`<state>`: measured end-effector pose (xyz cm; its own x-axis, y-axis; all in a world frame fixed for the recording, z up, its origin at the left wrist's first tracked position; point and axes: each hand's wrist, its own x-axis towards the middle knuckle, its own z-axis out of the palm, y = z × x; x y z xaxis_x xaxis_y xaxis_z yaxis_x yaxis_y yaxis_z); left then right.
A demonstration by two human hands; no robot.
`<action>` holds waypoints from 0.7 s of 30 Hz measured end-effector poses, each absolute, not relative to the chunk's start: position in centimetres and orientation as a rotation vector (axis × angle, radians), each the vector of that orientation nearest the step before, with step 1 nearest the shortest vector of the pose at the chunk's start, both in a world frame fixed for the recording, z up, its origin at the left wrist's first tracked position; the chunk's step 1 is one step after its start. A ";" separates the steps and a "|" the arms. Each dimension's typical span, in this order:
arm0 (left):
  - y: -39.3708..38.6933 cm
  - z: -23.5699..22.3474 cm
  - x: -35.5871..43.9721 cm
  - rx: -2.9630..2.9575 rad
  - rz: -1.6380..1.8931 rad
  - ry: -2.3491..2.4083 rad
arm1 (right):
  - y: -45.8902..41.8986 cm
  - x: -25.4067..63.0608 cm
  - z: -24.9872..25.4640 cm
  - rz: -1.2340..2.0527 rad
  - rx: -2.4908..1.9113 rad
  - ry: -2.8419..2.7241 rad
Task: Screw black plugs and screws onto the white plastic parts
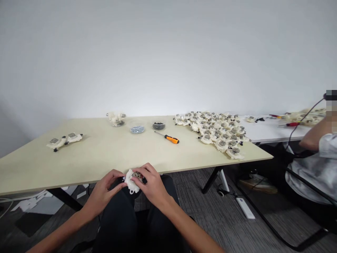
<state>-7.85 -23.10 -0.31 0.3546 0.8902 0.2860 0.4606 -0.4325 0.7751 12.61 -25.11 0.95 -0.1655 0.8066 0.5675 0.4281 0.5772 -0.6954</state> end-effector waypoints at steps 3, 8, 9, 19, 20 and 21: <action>-23.6 -0.8 -7.7 2.200 1.114 1.212 | -24.9 11.7 1.5 0.460 -1.096 -1.715; -24.3 0.2 -7.7 2.544 1.126 1.266 | -23.3 9.8 2.9 0.431 -1.226 -1.647; -24.3 0.4 -7.8 2.587 1.100 1.276 | -22.8 9.4 3.1 0.437 -1.236 -1.644; -18.0 -1.1 -11.3 2.680 1.178 1.492 | -15.4 4.1 3.0 0.486 -1.192 -1.802; -16.8 -1.1 -12.5 2.679 1.145 1.533 | -14.6 3.9 3.0 0.501 -1.160 -1.844; -15.5 -1.1 -13.8 2.676 1.121 1.578 | -14.0 4.0 3.0 0.510 -1.136 -1.879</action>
<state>-13.85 -15.55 -1.06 0.3175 0.7149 0.6230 0.8239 -0.5332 0.1919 3.96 -14.00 3.00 -0.2168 0.8608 0.4604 0.5103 0.5020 -0.6983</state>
